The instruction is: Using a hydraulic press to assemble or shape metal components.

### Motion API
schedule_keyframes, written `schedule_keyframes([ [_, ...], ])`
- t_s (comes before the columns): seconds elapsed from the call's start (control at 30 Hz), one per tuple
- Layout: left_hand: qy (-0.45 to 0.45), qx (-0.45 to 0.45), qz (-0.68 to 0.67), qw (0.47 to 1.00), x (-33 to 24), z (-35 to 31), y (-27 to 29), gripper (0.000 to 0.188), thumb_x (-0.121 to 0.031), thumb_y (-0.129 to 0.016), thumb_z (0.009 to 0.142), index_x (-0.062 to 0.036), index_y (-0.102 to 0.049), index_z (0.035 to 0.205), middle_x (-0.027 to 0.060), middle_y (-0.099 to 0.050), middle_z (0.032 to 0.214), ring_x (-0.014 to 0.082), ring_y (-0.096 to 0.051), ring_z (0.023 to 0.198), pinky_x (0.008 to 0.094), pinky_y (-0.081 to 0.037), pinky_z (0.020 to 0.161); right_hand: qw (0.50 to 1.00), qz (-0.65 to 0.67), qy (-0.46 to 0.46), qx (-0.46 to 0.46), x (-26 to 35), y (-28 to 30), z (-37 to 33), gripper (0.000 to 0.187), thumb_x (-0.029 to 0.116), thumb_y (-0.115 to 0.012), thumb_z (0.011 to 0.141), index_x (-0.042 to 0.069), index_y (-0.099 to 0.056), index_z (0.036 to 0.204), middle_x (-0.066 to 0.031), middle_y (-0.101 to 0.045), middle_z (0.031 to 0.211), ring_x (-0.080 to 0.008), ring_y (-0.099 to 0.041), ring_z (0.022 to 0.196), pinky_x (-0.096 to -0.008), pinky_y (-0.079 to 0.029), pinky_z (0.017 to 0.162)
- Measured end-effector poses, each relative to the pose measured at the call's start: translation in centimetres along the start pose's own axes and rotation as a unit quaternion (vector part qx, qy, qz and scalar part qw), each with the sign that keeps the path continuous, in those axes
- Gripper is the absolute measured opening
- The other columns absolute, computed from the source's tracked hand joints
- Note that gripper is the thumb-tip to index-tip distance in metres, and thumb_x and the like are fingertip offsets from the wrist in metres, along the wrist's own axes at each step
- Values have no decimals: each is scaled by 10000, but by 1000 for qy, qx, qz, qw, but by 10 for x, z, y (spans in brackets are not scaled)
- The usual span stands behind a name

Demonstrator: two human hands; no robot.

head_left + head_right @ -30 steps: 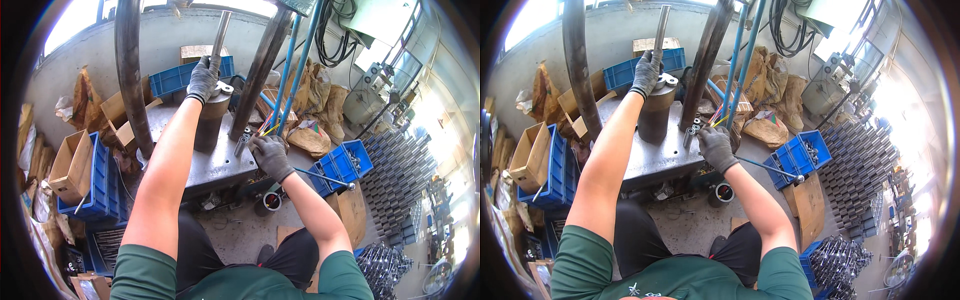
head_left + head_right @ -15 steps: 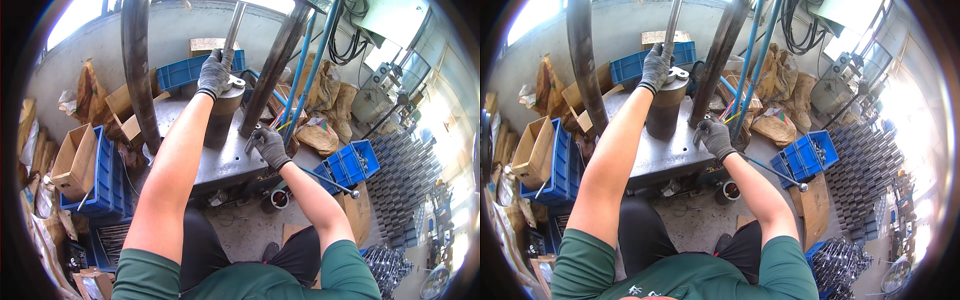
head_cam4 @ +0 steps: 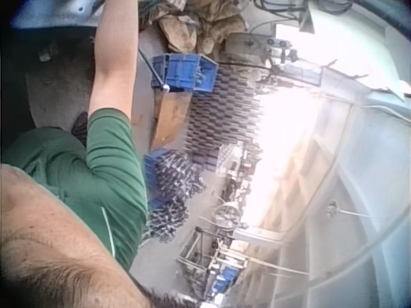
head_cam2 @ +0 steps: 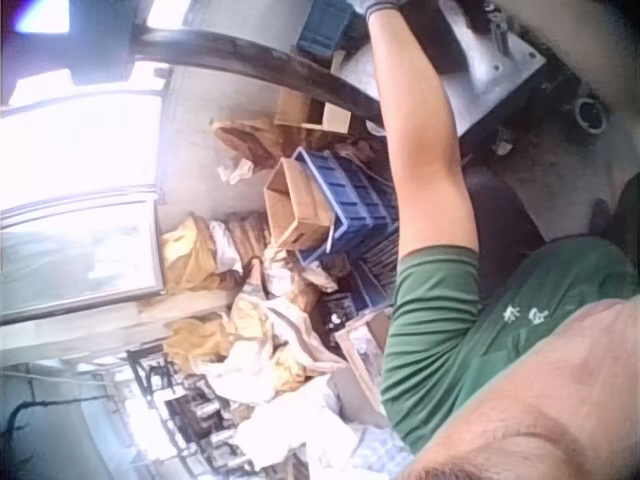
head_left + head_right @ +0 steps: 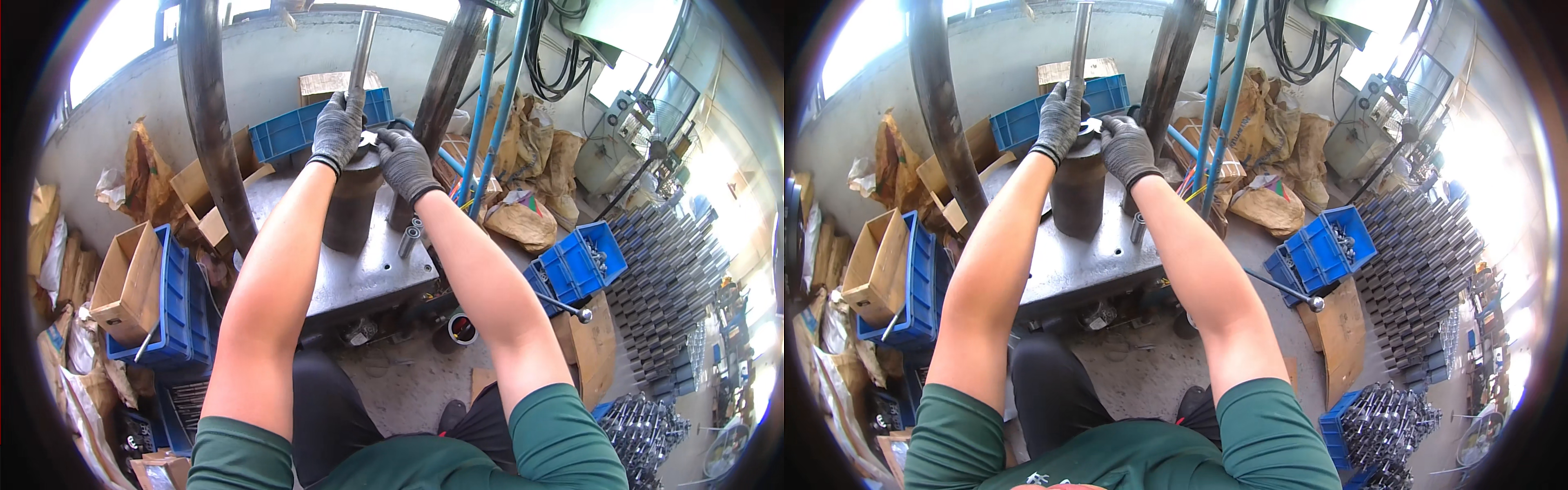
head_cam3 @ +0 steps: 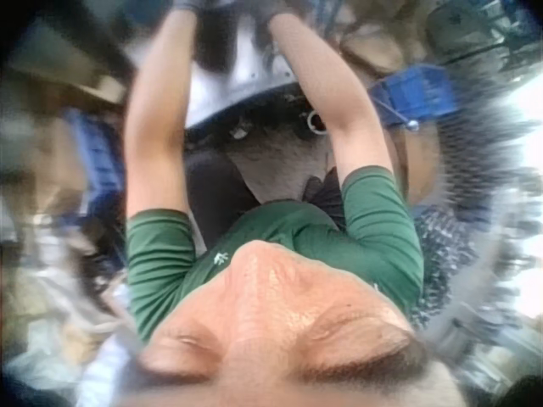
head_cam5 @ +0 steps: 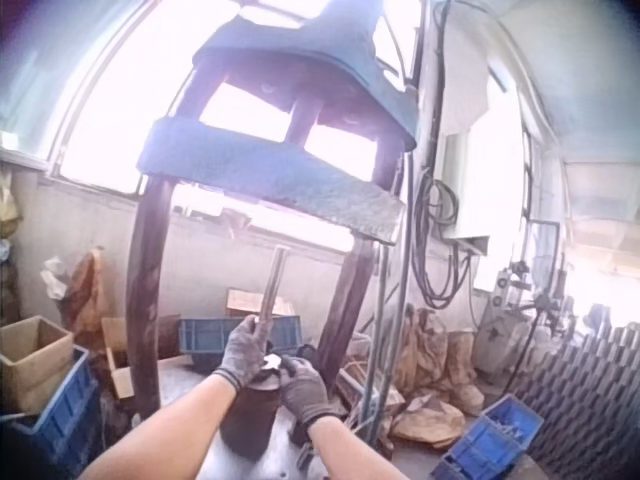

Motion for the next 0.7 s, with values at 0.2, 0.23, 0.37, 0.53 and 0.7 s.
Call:
schedule_keyframes([
  [0.2, -26, -3, -104, 994, 3, -3, 1, 527, -567, -615, 1002, -41, -612, 972, 29, -614, 716, 122, -575, 629, 307, -486, 587, 998, -50, -32, -4, 10, -11, -4, 312, 290, -625, 932, 176, -753, 1192, -115, -712, 1163, -369, -671, 1043, -466, -548, 934],
  [0.23, -27, -21, -136, 990, 1, -4, 0, 462, -505, -673, 992, -53, -599, 937, 2, -578, 692, 90, -528, 607, 279, -450, 549, 997, -69, -21, -20, 12, -10, -7, 300, 293, -629, 929, 185, -760, 1176, -104, -717, 1144, -361, -667, 1040, -465, -550, 917],
  [0.37, -183, -164, -298, 922, -2, -22, -5, 423, -472, -647, 1002, -68, -591, 889, 17, -573, 650, 127, -564, 551, 285, -466, 486, 994, -88, -5, -64, 17, -4, -10, 252, 305, -693, 888, 180, -790, 1084, -75, -741, 1056, -335, -664, 1002, -460, -540, 865],
  [0.53, -139, -197, -412, 879, -33, -31, 7, 623, -699, -544, 971, -80, -475, 978, 39, -565, 672, 146, -577, 511, 300, -566, 493, 996, -78, -12, -34, 24, 5, -8, 243, 320, -747, 856, 144, -795, 1018, -105, -753, 964, -349, -665, 971, -463, -516, 875],
  [0.7, -93, -211, -428, 874, -29, -18, 4, 556, -639, -531, 1013, -86, -477, 993, 26, -579, 752, 144, -606, 595, 302, -583, 564, 996, -75, -34, -40, 31, 9, -8, 404, 315, -773, 841, 80, -742, 1168, -130, -765, 983, -362, -669, 967, -463, -546, 891],
])
Point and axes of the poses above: each hand's wrist, its own z-axis towards the middle knuckle, its own y-axis out of the back of the hand, x = y × z, the point moved 1 cm from there along z, towards the middle knuckle
